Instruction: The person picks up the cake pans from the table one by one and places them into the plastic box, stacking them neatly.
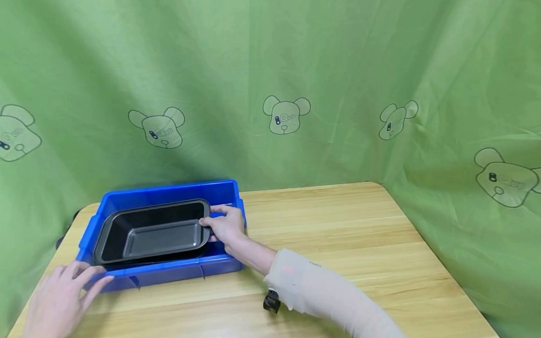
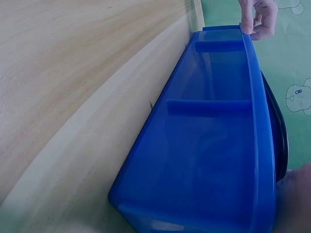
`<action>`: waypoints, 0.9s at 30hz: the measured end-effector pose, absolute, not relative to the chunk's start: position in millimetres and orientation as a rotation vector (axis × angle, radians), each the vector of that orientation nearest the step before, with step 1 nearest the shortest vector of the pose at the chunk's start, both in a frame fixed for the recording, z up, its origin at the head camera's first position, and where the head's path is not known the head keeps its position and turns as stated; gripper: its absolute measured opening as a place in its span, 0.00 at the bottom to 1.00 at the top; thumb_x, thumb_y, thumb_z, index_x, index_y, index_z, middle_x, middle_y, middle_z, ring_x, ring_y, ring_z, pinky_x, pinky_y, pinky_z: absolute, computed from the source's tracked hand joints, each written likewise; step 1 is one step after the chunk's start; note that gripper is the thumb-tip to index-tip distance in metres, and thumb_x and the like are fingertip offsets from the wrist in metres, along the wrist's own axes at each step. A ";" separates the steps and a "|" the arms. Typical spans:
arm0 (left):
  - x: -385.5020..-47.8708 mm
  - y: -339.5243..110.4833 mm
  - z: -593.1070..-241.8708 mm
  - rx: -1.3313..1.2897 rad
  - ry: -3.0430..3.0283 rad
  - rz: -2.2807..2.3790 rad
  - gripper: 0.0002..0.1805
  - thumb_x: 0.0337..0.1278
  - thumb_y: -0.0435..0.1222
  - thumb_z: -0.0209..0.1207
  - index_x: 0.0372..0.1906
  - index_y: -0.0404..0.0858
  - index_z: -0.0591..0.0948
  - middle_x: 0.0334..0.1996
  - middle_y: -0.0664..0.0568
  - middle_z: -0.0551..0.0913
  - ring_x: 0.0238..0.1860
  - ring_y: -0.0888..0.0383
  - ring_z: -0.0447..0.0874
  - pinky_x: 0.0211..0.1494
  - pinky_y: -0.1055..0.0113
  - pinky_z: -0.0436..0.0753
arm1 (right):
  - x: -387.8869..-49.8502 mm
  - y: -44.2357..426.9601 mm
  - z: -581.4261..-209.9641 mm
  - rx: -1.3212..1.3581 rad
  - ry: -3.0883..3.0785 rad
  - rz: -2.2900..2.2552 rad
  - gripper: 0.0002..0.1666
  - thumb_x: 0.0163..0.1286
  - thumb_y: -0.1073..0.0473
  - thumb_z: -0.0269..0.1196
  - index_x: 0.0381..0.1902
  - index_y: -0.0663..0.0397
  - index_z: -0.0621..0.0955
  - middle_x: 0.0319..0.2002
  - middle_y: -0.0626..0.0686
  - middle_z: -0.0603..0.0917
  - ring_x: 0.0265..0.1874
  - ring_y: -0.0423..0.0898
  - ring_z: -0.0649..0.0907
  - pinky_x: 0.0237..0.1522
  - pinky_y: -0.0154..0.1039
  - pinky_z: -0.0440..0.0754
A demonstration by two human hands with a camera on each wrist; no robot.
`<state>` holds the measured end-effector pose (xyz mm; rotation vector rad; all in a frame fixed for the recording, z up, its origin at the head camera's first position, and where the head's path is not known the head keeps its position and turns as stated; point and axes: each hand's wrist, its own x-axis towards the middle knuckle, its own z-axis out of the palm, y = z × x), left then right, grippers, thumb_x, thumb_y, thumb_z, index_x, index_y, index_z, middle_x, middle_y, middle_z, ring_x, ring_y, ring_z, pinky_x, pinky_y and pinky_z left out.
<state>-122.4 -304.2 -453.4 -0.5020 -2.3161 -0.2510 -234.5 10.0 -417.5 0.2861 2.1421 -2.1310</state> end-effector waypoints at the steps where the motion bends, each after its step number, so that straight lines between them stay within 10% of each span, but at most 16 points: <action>1: -122.3 -304.3 -453.6 -0.500 -2.317 -0.251 0.46 0.76 0.71 0.32 0.32 0.41 0.87 0.30 0.44 0.85 0.31 0.40 0.79 0.31 0.47 0.75 | -234.2 9.6 -417.5 0.288 2.129 -2.136 0.21 0.62 0.69 0.75 0.54 0.56 0.87 0.36 0.61 0.93 0.32 0.54 0.94 0.26 0.36 0.90; 27: -122.5 -304.9 -454.1 -0.498 -2.328 -0.266 0.46 0.75 0.71 0.32 0.33 0.41 0.88 0.31 0.44 0.86 0.32 0.39 0.81 0.34 0.45 0.76 | -236.5 8.6 -418.4 0.293 2.066 -2.065 0.22 0.65 0.67 0.74 0.57 0.56 0.86 0.37 0.62 0.93 0.31 0.53 0.94 0.28 0.37 0.91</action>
